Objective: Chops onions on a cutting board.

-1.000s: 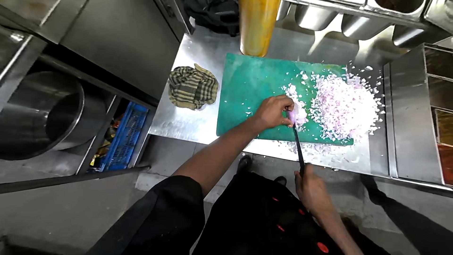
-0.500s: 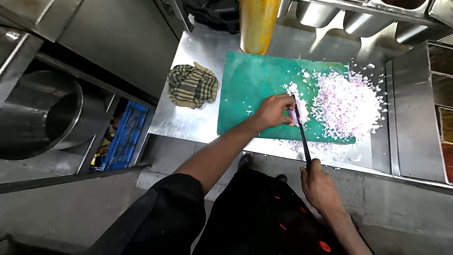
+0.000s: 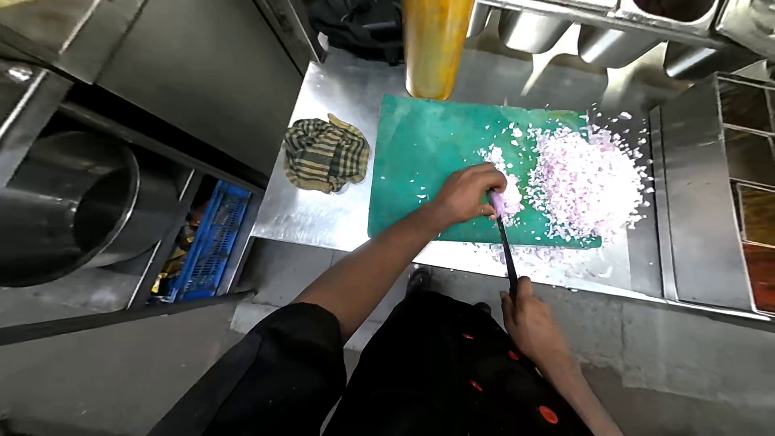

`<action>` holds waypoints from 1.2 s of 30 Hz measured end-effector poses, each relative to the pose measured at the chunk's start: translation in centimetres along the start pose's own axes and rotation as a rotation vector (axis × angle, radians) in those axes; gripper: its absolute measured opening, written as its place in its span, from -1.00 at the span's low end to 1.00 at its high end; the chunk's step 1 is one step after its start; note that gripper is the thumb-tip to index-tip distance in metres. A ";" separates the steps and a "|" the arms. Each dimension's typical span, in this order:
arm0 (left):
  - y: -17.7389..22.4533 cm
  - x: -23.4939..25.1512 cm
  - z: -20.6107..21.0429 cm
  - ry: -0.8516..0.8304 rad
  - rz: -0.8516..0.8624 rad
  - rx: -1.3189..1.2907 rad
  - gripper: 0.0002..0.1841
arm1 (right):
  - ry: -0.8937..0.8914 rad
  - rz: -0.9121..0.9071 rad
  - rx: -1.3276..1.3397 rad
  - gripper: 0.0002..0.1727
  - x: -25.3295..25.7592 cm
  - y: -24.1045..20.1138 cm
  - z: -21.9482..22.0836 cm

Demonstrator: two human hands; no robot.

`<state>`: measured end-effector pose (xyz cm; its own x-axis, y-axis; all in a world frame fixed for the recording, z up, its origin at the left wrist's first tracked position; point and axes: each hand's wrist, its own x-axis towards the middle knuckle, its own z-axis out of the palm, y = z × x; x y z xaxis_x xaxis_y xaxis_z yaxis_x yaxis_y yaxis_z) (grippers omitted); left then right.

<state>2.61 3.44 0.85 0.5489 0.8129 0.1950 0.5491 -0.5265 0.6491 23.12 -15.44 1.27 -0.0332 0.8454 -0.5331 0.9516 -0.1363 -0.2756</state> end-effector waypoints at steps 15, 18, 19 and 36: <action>1.8 4.0 -3.1 -0.569 0.228 0.365 -0.84 | 0.010 -0.242 0.073 -0.48 -6.7 9.3 -6.9; 2.5 4.9 -4.1 -0.720 0.129 0.396 -0.78 | -0.103 -0.220 0.318 -0.47 -7.8 11.7 -8.0; 2.4 5.1 -4.1 -0.723 0.114 0.366 -0.72 | -0.100 -0.206 0.371 -0.47 -7.6 11.9 -7.7; 2.1 -3.2 3.6 0.219 -0.162 0.232 -0.66 | 0.083 -0.063 0.198 -0.46 -2.2 5.3 -3.2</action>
<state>4.28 -1.21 -1.09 0.3089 0.9113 0.2723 0.7602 -0.4087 0.5050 29.25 -16.39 3.50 -0.0577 0.8938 -0.4447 0.8696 -0.1738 -0.4621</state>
